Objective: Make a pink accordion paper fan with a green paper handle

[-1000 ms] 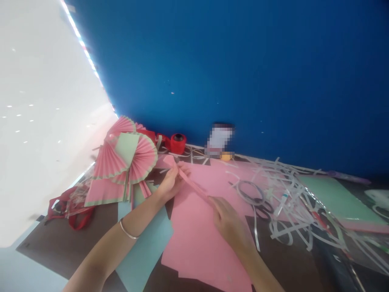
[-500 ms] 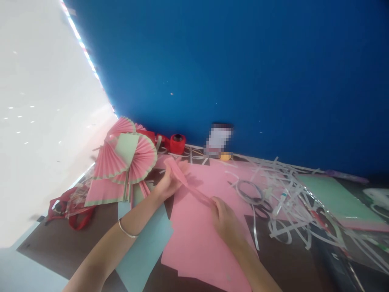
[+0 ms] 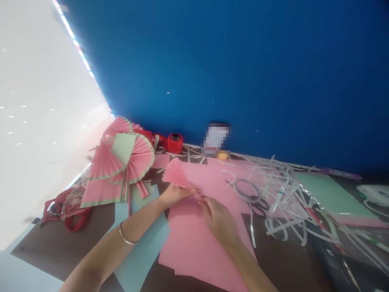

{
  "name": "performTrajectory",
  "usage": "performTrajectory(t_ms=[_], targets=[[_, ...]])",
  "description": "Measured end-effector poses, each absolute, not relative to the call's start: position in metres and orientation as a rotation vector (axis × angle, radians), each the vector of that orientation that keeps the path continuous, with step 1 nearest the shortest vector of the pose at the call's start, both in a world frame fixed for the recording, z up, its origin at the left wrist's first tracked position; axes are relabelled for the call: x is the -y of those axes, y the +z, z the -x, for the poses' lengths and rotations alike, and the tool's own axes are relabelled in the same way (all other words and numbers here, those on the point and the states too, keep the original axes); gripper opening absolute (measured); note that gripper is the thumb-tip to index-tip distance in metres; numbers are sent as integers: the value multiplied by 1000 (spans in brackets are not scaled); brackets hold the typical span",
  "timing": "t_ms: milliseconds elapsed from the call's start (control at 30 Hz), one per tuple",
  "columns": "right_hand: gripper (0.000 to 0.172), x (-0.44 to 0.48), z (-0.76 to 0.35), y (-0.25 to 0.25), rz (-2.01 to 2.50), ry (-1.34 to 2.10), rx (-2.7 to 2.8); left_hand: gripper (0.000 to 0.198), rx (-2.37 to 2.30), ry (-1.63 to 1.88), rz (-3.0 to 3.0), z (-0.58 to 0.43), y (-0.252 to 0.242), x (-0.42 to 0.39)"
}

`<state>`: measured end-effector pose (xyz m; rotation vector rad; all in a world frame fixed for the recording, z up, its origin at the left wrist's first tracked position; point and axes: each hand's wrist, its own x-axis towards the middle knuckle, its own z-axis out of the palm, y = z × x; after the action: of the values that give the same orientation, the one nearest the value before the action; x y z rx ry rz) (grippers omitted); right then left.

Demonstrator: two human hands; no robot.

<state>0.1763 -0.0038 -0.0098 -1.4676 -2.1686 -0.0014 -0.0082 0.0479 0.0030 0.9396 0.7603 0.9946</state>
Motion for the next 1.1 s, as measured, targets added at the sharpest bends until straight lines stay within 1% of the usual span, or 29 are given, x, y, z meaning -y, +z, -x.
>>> performTrajectory(t_ms=[100, 167, 233, 367, 467, 533, 633, 733, 900, 1000, 1100], targets=[[25, 3, -179, -18, 1416, 66, 2169, 33, -693, 1081, -783, 3, 0, -49], [26, 3, -180, -19, 1407, 82, 2171, 37, -661, 1137, -636, 1, -1, -51], [25, 2, -181, -17, 1406, 125, 2173, 34, -652, 1157, -532, 1, 1, -54], [25, 0, -185, -13, 1471, 192, 2117, 19, -637, 1261, -379, 9, 7, -62], [26, 1, -191, -14, 1488, 141, 2136, 12, -643, 1361, -266, 15, 11, -69], [29, 1, -195, -15, 1439, 90, 2196, 12, -645, 1376, -233, 18, 12, -72], [33, 1, -199, -16, 1380, 14, 2243, 15, -638, 1358, -292, 18, 12, -72], [38, -1, -201, -17, 1268, -89, 2207, 26, -614, 1253, -450, 13, 9, -66], [39, -5, -203, -18, 1176, -263, 2199, 38, -641, 1109, -689, 0, 8, -49], [39, -4, -203, -17, 1182, -318, 2251, 35, -686, 1145, -740, -4, 7, -46], [44, -2, -200, -15, 1157, -312, 2351, 31, -757, 1240, -681, -4, 5, -50]])
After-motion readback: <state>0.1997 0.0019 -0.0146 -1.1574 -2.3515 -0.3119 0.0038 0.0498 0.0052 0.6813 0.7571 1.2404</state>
